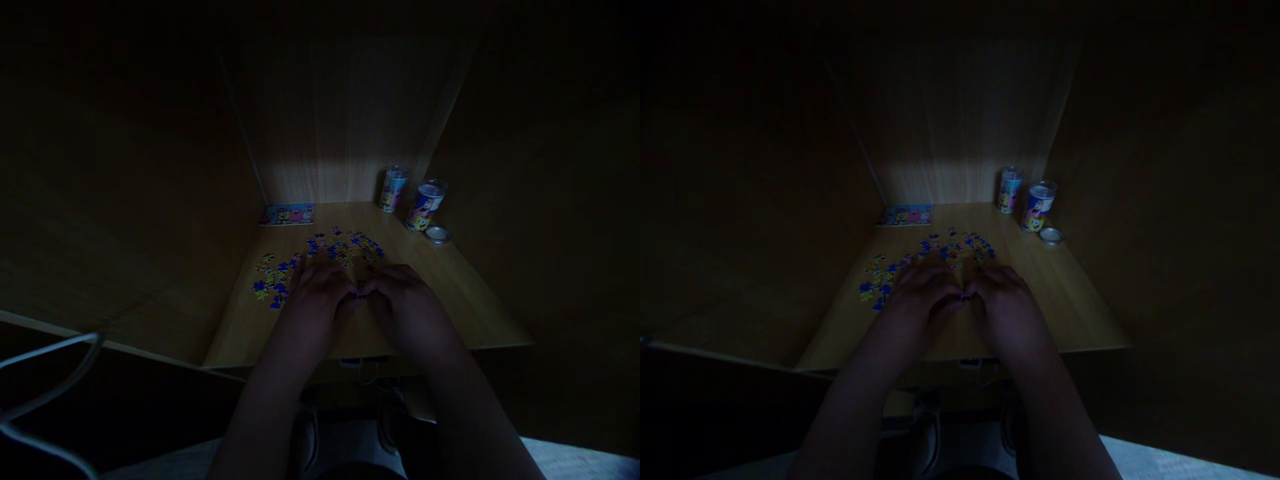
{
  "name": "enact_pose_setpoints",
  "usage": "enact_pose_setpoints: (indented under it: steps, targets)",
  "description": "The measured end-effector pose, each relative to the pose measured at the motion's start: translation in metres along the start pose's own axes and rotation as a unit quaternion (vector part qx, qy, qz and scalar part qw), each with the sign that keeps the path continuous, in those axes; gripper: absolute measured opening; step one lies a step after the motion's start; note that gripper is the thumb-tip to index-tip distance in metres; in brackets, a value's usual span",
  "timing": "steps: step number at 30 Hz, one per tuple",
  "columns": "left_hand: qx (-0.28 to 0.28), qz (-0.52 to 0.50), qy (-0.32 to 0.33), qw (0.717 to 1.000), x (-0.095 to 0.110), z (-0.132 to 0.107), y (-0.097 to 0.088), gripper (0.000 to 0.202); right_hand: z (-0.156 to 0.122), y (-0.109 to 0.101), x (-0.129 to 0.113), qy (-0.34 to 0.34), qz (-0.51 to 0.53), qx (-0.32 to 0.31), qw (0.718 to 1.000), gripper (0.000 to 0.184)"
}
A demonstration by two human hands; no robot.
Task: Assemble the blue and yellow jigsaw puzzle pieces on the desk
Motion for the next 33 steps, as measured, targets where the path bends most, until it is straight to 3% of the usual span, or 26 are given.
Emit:
enact_pose_setpoints:
  steps: [10,16,25,33]
  targets:
    - [0.023,-0.030,0.014,0.999,-0.003,-0.003,0.000,0.016,-0.001,-0.001,-0.001,0.003,0.010,0.004,1.000,0.027]
    - [0.080,-0.041,-0.031,0.995,-0.012,-0.003,-0.003,0.022,-0.004,-0.004,0.006,0.062,0.012,0.063,0.996,0.022]
    - [0.069,-0.028,-0.027,0.997,-0.014,-0.003,0.000,0.016,-0.003,-0.003,0.007,0.074,-0.016,0.057,0.996,0.021]
    - [0.041,-0.040,0.009,0.998,-0.009,-0.003,-0.002,0.021,0.000,-0.004,-0.003,0.026,-0.013,0.037,0.999,0.018]
Point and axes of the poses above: each hand's wrist, its own z-axis towards the middle knuckle, its own y-axis out of the palm, x = y × z, the point moved 3 cm from there along z, towards the middle knuckle, and after that the axes turned 3 degrees about x, right-handed, at the moved point
